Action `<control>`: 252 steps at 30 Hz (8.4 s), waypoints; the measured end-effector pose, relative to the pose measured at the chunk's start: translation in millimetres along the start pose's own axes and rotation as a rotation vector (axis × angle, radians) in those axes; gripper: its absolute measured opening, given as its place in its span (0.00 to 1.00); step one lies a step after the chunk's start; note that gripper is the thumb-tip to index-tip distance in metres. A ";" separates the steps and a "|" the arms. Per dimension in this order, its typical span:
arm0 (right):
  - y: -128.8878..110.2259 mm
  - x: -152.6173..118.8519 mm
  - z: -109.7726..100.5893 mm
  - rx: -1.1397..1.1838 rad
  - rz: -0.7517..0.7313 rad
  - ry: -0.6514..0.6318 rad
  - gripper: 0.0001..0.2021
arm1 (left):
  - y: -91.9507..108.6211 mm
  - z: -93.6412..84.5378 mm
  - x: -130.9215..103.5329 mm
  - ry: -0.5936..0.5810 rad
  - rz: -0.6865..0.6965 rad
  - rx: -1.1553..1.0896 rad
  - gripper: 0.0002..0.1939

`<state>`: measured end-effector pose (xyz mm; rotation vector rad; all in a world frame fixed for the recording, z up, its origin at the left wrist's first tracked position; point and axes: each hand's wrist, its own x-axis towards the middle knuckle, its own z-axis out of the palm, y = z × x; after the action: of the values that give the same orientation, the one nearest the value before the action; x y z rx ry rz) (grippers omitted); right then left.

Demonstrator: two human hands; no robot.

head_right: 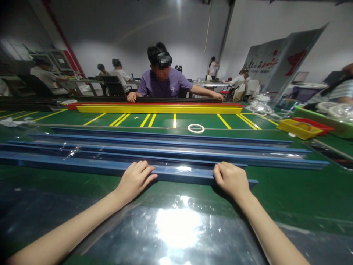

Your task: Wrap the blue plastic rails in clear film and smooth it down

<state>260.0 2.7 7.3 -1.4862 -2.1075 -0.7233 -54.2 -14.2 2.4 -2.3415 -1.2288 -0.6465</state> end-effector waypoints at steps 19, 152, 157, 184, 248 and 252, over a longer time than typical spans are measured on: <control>-0.1 0.3 -0.3 0.004 -0.009 -0.009 0.21 | -1.6 1.1 -0.3 -0.007 -0.043 -0.047 0.15; -16.5 14.2 5.8 -0.011 -0.150 0.124 0.16 | -0.8 0.5 1.9 0.008 0.006 0.042 0.12; -17.0 14.1 5.2 -0.001 -0.150 0.117 0.16 | -0.8 1.1 1.6 0.007 0.017 0.054 0.12; -18.9 15.3 3.7 0.028 -0.081 0.020 0.18 | -1.2 2.0 1.5 -0.041 0.019 0.065 0.13; -68.7 50.0 -23.4 0.032 -0.144 -0.447 0.16 | -0.4 4.5 1.3 -0.008 -0.015 0.025 0.13; -96.8 58.6 -20.1 0.046 -0.129 -0.417 0.17 | 0.2 5.1 1.3 -0.016 -0.023 0.026 0.13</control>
<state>151.4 4.0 44.8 -1.5950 -2.5280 -0.4301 -52.3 -10.6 -1.0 -2.3185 -1.2646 -0.6168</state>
